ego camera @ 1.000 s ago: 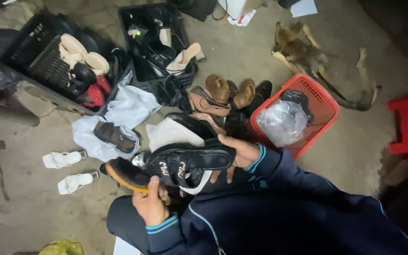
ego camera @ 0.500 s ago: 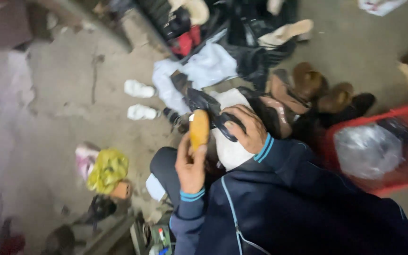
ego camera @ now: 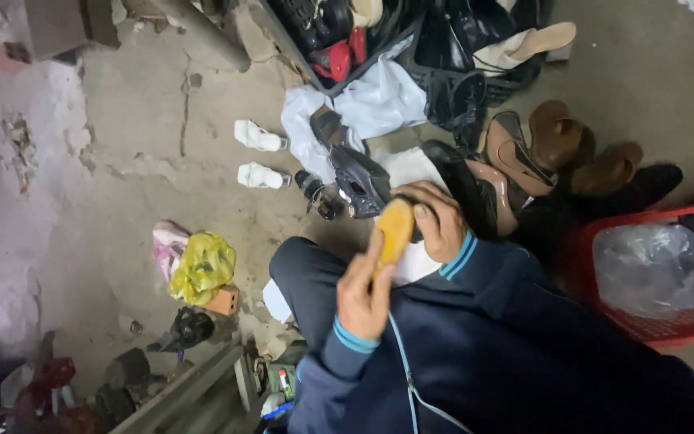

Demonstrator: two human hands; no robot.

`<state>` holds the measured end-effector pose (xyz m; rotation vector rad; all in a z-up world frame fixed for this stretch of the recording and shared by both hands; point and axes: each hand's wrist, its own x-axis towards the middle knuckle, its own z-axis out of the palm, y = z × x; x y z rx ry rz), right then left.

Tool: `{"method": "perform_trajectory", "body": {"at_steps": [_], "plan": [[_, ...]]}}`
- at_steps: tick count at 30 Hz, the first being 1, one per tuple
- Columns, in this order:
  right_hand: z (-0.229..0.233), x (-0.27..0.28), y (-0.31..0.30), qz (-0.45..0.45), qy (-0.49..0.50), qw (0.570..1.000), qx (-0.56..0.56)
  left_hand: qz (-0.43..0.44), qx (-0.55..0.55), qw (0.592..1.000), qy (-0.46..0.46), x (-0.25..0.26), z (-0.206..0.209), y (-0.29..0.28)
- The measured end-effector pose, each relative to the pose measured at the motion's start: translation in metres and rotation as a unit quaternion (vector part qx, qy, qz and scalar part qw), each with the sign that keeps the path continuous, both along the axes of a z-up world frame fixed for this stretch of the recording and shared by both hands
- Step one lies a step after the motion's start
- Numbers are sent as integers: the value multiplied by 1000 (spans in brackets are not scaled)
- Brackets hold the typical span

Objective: The person sits on the floor and uses a brush to clean several pairs of shoes. They handle a black sandal with embellishments and a black strappy sandal, brushing the surfaces and soles, then placing them back among other shoes on the floor.

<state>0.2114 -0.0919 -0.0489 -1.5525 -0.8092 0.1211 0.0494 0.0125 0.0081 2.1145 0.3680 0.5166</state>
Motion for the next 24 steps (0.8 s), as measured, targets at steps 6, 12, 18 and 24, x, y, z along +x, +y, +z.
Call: {"method": "perform_trajectory", "body": {"at_steps": [6,12,18,24], "plan": [[-3,-3,-12,-9,5,999,46,45,23,998,-27,22,-6,30],[1,-4,-28,-9,13,998,61,81,54,995,-19,35,-14,69],[3,3,-35,1,24,997,73,83,58,994,-34,39,-20,77],[-2,6,-44,-6,79,994,77,55,37,997,-47,33,-51,68]]}}
